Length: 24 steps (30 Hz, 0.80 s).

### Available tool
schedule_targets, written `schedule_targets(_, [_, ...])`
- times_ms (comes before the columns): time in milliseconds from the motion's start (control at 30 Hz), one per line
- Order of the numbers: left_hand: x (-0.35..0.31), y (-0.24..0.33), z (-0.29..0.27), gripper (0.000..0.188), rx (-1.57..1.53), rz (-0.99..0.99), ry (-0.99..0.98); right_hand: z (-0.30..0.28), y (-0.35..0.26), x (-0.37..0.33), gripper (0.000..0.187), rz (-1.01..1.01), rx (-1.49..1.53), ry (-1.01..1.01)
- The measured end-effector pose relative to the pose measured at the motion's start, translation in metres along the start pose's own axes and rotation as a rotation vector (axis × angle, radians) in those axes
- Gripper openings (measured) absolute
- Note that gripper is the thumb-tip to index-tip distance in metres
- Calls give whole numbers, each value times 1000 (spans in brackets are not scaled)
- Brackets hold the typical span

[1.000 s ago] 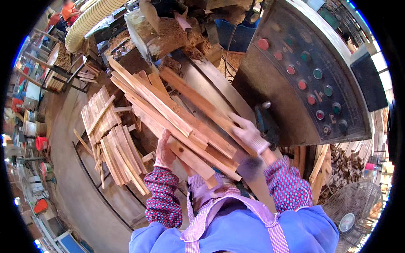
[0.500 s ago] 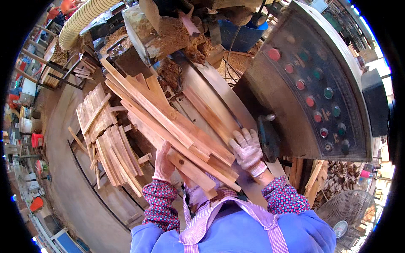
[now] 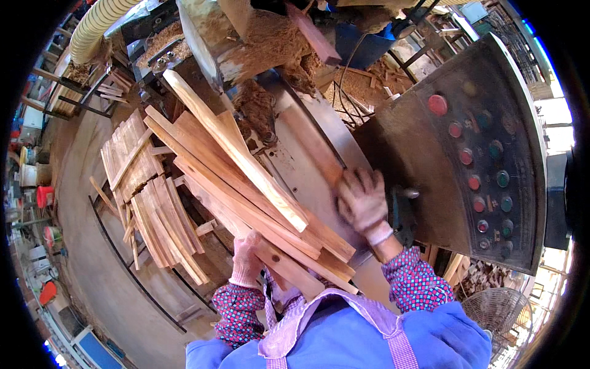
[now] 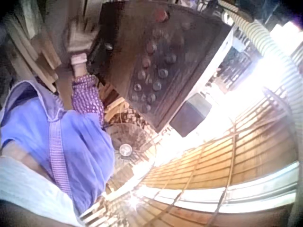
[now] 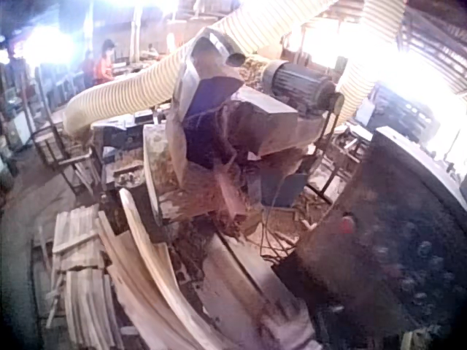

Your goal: The person picks up wood planks from a pile, feeds them through a woodworking machine, and stacks the processed planks onto a circular wooden rack.

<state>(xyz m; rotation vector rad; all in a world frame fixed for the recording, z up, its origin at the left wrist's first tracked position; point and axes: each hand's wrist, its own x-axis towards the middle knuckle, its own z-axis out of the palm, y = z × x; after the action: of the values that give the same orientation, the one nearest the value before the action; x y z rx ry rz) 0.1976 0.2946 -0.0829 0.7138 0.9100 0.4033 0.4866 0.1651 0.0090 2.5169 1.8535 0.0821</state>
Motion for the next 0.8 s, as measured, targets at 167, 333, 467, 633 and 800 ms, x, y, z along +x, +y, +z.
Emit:
schedule_targets(167, [-6,8,18,37,-247,-150,125,14,-2,116,36,9,-53,208])
schedule_targets(333, [-4,25,37,44,-242,-150,119,39,14,202,32,25,183,306])
schedule_targets(467, [-4,20,36,46,-219,-30,139,28,-43,146,41,-45,818,139])
schedule_targets(633, [1,26,36,46,-289,-49,22,0,-66,109,52,66,631,-31])
schedule_targets(800, [3,27,24,43,-228,-35,17,-14,-26,-37,41,-5,248,111])
